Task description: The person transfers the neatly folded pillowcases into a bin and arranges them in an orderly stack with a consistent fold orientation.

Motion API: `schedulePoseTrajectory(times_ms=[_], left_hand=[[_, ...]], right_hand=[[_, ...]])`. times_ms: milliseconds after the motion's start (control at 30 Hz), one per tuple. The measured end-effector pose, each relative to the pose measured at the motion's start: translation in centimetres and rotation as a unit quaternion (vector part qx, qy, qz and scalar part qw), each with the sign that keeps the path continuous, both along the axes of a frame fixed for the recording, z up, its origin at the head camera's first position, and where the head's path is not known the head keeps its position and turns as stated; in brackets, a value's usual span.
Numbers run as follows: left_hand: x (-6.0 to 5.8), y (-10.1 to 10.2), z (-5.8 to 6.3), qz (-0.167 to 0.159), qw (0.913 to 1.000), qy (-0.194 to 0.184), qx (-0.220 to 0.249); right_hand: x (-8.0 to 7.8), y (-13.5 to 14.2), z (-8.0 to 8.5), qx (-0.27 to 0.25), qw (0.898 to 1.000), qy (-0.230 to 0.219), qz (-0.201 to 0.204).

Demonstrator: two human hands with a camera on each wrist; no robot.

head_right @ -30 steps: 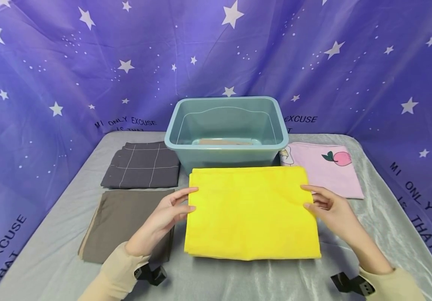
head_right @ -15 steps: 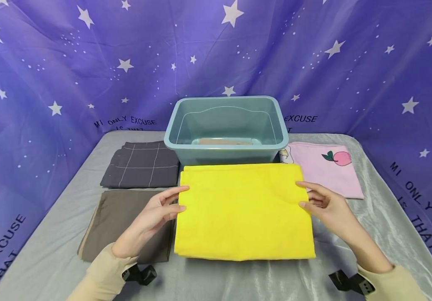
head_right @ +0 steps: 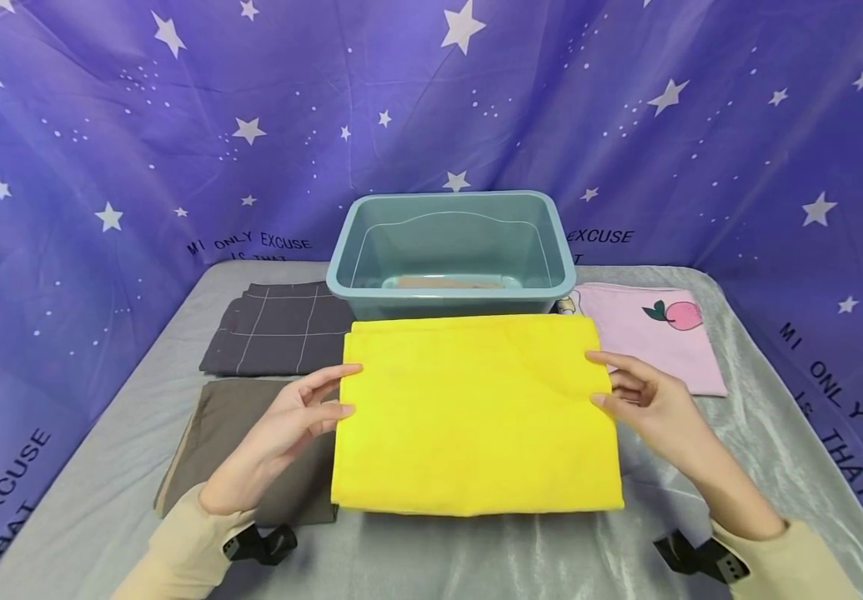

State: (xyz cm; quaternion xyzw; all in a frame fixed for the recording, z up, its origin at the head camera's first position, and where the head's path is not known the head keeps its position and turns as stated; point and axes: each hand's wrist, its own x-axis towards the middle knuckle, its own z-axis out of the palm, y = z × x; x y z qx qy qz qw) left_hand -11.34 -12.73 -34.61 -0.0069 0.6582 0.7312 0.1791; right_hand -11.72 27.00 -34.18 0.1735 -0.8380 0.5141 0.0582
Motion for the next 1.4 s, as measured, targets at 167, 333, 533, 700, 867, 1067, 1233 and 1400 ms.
schedulePoseTrajectory(times_ms=[167,333,533,700,867,1067,1233,1400], left_hand=[[0.0,-0.4,0.9,0.000,1.0000,0.006,-0.003],[0.0,-0.6,1.7,-0.004,0.9999,0.015,-0.006],[-0.2,-0.7,2.5,-0.005,0.9997,0.020,-0.012],[-0.5,-0.8,3.1,-0.010,0.9996,0.023,-0.014],[-0.8,-1.0,3.8,-0.010,0.9990,0.030,-0.033],[-1.4,-1.0,4.5,-0.008,0.9987,0.036,-0.036],[-2.0,-1.1,4.8,-0.007,0.9989,0.037,-0.028],[-2.7,-1.1,5.4,-0.008,0.9989,0.034,-0.030]], right_hand=[[0.0,-0.4,0.9,0.012,1.000,-0.008,-0.010],[-0.3,-0.5,1.5,0.001,1.000,-0.003,-0.013],[-0.5,-0.6,2.0,-0.002,1.000,0.002,-0.008],[-0.6,-0.6,2.6,0.010,1.000,0.000,-0.019],[-0.8,-0.8,3.4,0.033,0.999,-0.018,-0.037],[-1.3,-0.8,4.4,0.048,0.997,-0.036,-0.038],[-1.9,-1.0,4.7,0.051,0.996,-0.044,-0.054],[-2.6,-1.0,5.1,0.048,0.997,-0.046,-0.049]])
